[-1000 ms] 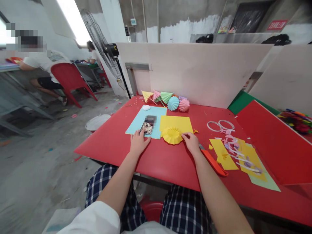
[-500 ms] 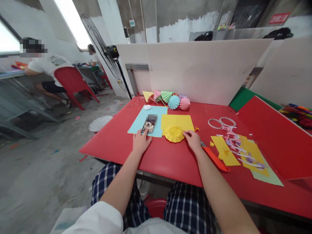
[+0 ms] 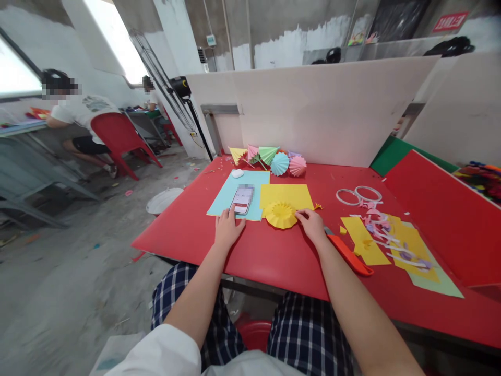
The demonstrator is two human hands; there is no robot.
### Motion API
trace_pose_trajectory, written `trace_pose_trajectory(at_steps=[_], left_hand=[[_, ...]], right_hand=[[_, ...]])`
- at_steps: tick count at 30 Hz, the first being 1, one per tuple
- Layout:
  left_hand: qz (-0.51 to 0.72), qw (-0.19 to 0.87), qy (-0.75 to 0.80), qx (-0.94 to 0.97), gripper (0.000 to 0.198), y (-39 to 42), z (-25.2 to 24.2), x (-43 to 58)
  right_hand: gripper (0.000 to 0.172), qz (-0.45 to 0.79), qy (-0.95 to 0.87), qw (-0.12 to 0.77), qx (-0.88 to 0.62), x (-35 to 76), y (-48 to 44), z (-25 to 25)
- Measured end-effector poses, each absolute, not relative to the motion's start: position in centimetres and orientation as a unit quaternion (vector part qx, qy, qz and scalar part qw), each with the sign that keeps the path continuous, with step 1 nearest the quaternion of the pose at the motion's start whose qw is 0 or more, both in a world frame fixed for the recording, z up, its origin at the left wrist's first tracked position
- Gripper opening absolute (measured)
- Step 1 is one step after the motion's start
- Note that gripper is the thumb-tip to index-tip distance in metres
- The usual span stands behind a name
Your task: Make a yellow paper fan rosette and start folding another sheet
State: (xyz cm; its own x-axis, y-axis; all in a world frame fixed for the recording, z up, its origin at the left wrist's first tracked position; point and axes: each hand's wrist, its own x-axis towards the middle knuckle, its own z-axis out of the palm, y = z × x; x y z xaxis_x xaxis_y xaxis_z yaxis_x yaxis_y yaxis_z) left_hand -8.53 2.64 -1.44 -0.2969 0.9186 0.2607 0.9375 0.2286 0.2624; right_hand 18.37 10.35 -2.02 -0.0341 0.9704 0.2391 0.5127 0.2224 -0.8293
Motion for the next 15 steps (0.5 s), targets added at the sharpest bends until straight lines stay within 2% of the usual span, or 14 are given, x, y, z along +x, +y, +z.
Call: trace_pose_trajectory(at_steps=[11, 15], left_hand=[[-0.203, 0.013, -0.782, -0.589, 0.062, 2.8, -1.9, -8.9], [-0.237, 0.113, -0.762, -0.592, 0.057, 1.9, -1.8, -7.5]], right_hand=[[0.018, 0.279, -0.668, 0.414, -0.552, 18.6, 11.0, -2.9], [0.019, 0.277, -0.662, 0.422, -0.554, 18.6, 11.2, -3.2]])
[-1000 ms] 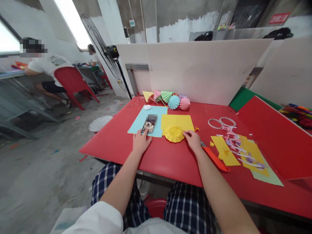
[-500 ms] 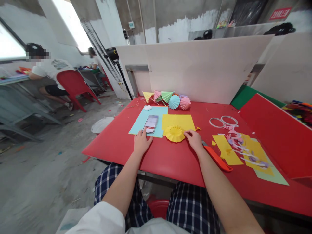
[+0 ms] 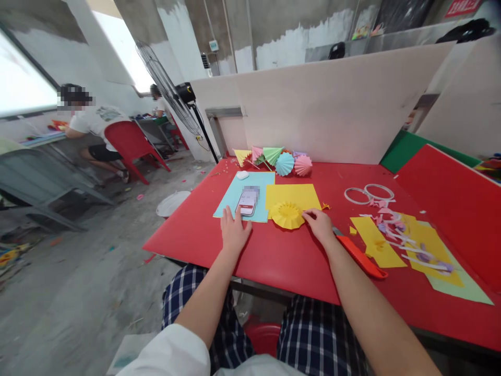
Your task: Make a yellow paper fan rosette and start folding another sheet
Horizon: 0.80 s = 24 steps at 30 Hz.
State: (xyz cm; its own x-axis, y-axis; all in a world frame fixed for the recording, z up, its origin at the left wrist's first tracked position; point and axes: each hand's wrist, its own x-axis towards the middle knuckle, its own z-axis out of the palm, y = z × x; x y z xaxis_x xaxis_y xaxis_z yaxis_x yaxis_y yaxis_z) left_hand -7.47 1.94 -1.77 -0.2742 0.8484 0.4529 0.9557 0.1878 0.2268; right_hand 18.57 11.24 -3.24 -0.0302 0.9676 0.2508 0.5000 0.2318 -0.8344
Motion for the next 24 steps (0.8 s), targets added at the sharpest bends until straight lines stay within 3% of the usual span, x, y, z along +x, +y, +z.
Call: trace_pose_trajectory(at_steps=[3, 9, 24], left_hand=[[-0.222, 0.146, -0.656, -0.706, 0.051, 1.0, -1.6, -5.5], [-0.220, 0.086, -0.555, -0.798, 0.046, 0.7, -1.1, -2.6], [-0.388, -0.016, -0.588, -0.710, 0.039, 9.7, -0.7, 2.1]], right_hand=[[0.020, 0.272, -0.656, 0.431, -0.557, 18.5, 11.5, -3.5], [0.023, 0.280, -0.634, 0.456, -0.558, 18.4, 11.9, -3.6], [0.024, 0.180, -0.538, 0.551, -0.612, 16.8, 13.4, -2.6]])
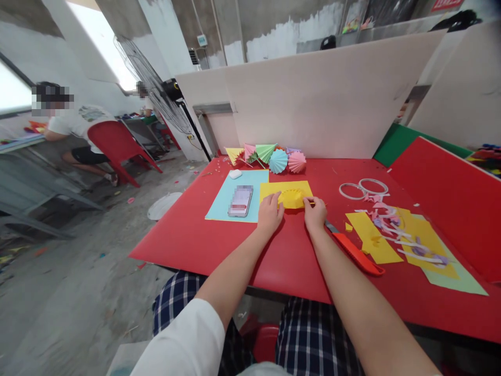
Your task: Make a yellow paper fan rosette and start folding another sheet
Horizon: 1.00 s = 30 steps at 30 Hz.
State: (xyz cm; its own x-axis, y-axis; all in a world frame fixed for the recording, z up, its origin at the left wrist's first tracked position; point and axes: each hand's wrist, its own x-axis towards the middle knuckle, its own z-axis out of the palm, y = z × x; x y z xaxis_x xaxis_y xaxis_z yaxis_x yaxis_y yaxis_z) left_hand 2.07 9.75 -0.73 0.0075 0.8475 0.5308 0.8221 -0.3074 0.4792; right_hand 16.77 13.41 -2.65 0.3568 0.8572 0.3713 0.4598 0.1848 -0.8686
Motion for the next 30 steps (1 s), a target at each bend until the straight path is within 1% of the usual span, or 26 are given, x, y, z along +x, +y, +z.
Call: trace_pose_trajectory(at_steps=[4, 11, 19, 25, 30], left_hand=[[0.453, 0.060, 0.595, 0.661, 0.039, 11.1, -0.8, 2.6], [0.561, 0.183, 0.617, 0.521, 0.038, 12.8, -0.9, 2.4], [0.606, 0.229, 0.600, 0.470, 0.038, 13.7, -1.0, 3.2], [0.636, 0.364, 0.553, 0.397, 0.051, 14.4, -1.3, 3.2], [0.628, 0.480, 0.508, 0.343, 0.065, 14.8, -0.8, 2.3]], right_hand=[[0.023, 0.173, -0.519, 0.570, -0.613, 16.4, 14.1, -2.6], [0.023, 0.169, -0.499, 0.589, -0.613, 15.6, 15.1, -2.4], [0.023, 0.165, -0.494, 0.597, -0.611, 14.5, 16.5, -2.4], [0.026, 0.169, -0.483, 0.609, -0.606, 13.9, 17.1, -2.6], [0.028, 0.173, -0.486, 0.612, -0.600, 13.7, 17.1, -2.4]])
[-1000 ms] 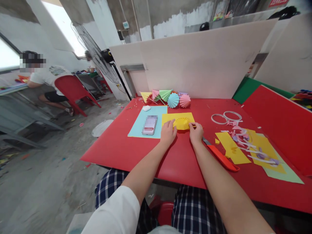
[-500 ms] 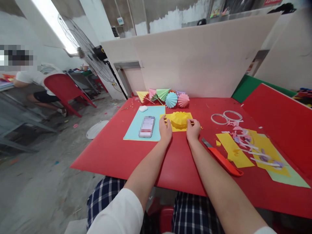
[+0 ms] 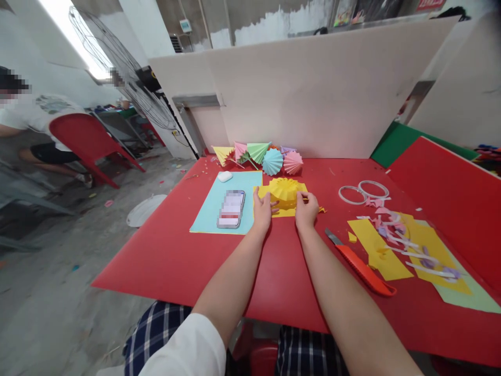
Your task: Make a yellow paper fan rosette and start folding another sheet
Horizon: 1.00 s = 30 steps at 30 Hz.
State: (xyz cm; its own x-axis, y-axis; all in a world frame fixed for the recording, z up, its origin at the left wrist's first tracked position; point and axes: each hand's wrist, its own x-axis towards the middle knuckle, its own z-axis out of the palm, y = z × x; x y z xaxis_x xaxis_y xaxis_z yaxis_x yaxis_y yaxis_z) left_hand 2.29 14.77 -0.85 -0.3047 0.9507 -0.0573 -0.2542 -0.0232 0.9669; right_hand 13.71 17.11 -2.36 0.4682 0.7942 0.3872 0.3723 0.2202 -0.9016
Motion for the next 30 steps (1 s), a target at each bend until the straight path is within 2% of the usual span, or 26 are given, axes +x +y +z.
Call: trace_pose_trajectory(at_steps=[4, 9, 17, 21, 26, 30], left_hand=[[0.622, 0.549, 0.467, 0.306, 0.071, 14.8, -0.5, 1.9], [0.619, 0.603, 0.419, 0.280, 0.067, 14.8, -0.6, 2.1], [0.613, 0.602, 0.412, 0.304, 0.051, 15.0, -1.0, 2.2], [0.611, 0.605, 0.396, 0.323, 0.051, 14.9, -0.9, 2.1], [0.580, 0.631, 0.373, 0.355, 0.057, 13.9, -0.3, 2.3], [0.555, 0.653, 0.374, 0.354, 0.066, 12.8, 0.0, 2.8]], right_hand=[[0.026, 0.186, -0.497, 0.607, -0.591, 13.6, 16.6, -2.1], [0.024, 0.214, -0.506, 0.606, -0.575, 14.1, 15.6, -2.4], [0.022, 0.206, -0.612, 0.561, -0.518, 15.1, 14.4, -2.5], [0.025, 0.242, -0.631, 0.535, -0.507, 16.5, 13.1, -2.4], [0.038, 0.375, -0.512, 0.535, -0.558, 19.8, 11.4, -1.9], [0.042, 0.437, -0.414, 0.603, -0.524, 20.2, 11.3, -1.3]])
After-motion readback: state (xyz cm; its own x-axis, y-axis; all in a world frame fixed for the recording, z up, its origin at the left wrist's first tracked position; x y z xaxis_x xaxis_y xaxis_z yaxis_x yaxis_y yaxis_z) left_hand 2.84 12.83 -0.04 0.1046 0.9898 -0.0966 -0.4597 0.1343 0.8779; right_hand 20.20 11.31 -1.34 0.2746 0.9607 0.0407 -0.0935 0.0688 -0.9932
